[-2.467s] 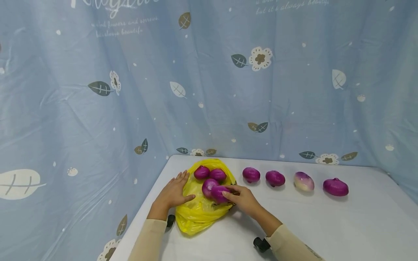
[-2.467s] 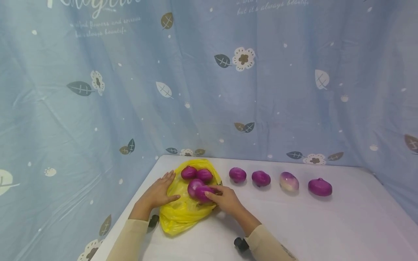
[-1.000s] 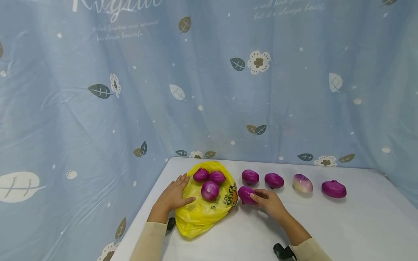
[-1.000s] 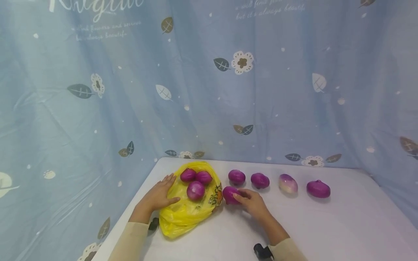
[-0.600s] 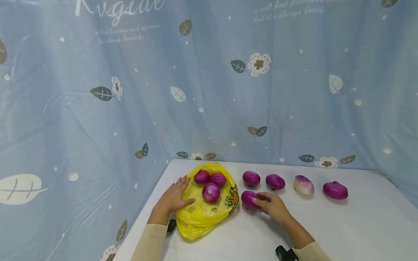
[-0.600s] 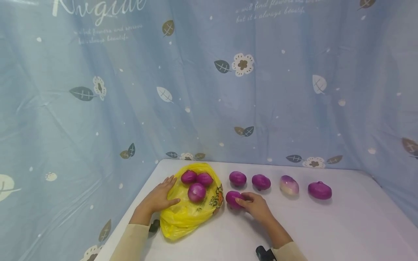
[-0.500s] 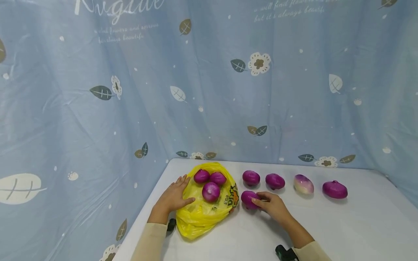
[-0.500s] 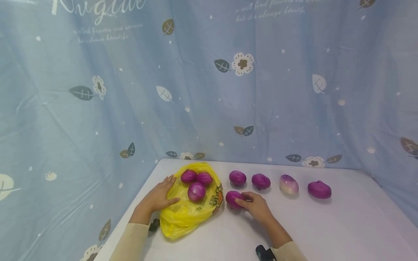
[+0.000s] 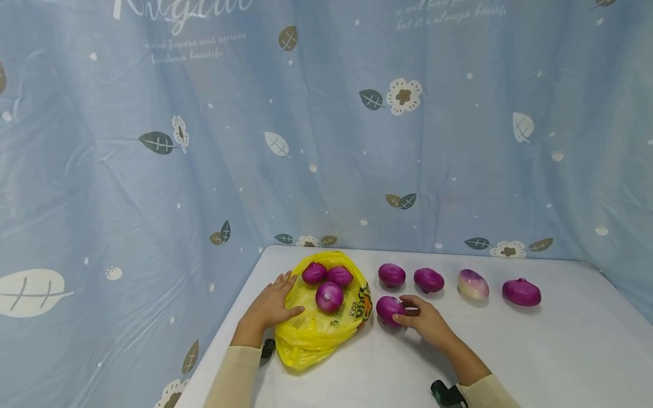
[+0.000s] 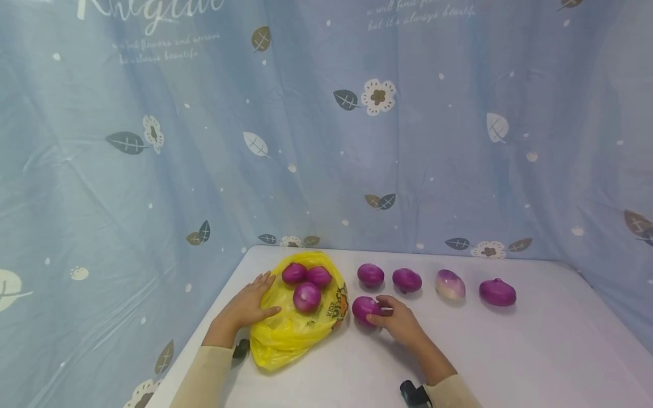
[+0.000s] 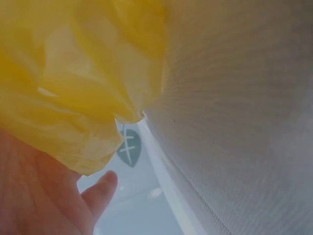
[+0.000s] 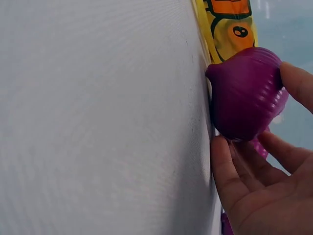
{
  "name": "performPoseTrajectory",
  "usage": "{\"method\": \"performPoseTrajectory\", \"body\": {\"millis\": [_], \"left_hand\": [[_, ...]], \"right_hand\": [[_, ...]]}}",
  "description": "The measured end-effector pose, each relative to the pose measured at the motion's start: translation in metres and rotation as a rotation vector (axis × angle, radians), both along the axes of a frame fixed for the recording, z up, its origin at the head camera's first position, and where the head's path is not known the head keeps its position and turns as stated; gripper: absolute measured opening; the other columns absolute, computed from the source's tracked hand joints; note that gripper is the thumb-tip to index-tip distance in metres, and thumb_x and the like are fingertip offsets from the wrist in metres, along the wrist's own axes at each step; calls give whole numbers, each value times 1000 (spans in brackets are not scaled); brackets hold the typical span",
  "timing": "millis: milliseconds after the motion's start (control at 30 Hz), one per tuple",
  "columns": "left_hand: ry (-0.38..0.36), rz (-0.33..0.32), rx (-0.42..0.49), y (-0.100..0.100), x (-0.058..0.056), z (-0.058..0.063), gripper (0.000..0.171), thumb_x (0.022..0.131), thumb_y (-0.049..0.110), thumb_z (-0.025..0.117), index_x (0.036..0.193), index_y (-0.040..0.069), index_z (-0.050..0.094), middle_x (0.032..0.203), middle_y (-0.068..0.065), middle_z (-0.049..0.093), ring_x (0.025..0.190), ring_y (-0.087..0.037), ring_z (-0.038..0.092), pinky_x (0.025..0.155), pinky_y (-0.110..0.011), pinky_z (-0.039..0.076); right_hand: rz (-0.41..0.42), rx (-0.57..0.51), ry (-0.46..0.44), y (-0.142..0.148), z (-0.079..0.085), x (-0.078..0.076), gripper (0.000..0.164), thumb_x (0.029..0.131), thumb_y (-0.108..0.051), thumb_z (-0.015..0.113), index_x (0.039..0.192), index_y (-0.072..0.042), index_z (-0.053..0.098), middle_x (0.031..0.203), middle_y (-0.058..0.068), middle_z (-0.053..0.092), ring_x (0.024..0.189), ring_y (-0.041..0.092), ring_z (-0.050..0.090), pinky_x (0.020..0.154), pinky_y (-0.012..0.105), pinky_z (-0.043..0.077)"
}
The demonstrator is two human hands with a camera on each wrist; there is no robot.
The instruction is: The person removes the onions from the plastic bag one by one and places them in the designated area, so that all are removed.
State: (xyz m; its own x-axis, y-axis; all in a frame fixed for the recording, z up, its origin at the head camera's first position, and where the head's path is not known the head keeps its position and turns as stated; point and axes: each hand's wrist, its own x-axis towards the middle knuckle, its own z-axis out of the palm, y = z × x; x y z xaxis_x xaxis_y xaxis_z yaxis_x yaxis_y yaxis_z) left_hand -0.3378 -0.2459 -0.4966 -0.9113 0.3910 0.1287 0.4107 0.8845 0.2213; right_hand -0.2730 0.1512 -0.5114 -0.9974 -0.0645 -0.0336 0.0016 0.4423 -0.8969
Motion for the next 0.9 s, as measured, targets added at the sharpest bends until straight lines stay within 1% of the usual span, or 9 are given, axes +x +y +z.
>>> {"method": "performPoseTrajectory", "body": {"millis": [100, 367, 533, 633, 767, 900], "left_hand": [[0, -1, 7, 0, 0, 1, 88, 86, 55, 64, 152, 6, 34, 158, -12, 25, 144, -33, 22, 113, -54, 23], [-4, -1, 7, 1, 0, 2, 88, 85, 55, 64, 152, 7, 34, 158, -12, 26, 144, -33, 23, 112, -55, 23], [-18, 5, 17, 1, 2, 3, 88, 85, 55, 65, 152, 8, 34, 158, -11, 26, 144, -33, 22, 113, -55, 22], [-12, 8, 7, 0, 2, 3, 88, 85, 56, 65, 152, 8, 34, 158, -11, 26, 144, -33, 22, 113, -54, 23], [-6, 2, 5, 1, 1, 2, 89, 84, 58, 63, 152, 8, 34, 158, -11, 26, 144, -33, 22, 113, -54, 23], [0, -21, 18, 1, 1, 2, 91, 84, 61, 62, 152, 7, 33, 158, -12, 24, 144, -34, 20, 113, -55, 21]], "right_hand": [[16, -7, -3, 1, -1, 0, 62, 83, -28, 78, 133, 1, 54, 133, 20, 55, 116, 36, 56, 91, 50, 49], [48, -8, 2, 2, -3, 0, 60, 85, -26, 76, 134, 0, 53, 133, 19, 55, 116, 35, 57, 95, 51, 47], [60, -23, 20, 2, -5, 0, 61, 83, -26, 78, 133, 1, 54, 132, 19, 55, 115, 35, 57, 92, 50, 49], [58, -25, 23, 2, -6, 0, 63, 82, -26, 80, 133, 1, 54, 132, 19, 55, 115, 35, 57, 92, 49, 49], [58, -27, 27, 3, -6, -1, 64, 82, -26, 80, 134, 1, 53, 133, 19, 55, 116, 35, 57, 93, 50, 49], [65, -29, 32, 4, -3, -2, 64, 83, -27, 78, 135, 1, 52, 135, 20, 52, 118, 37, 55, 95, 51, 48]]}}
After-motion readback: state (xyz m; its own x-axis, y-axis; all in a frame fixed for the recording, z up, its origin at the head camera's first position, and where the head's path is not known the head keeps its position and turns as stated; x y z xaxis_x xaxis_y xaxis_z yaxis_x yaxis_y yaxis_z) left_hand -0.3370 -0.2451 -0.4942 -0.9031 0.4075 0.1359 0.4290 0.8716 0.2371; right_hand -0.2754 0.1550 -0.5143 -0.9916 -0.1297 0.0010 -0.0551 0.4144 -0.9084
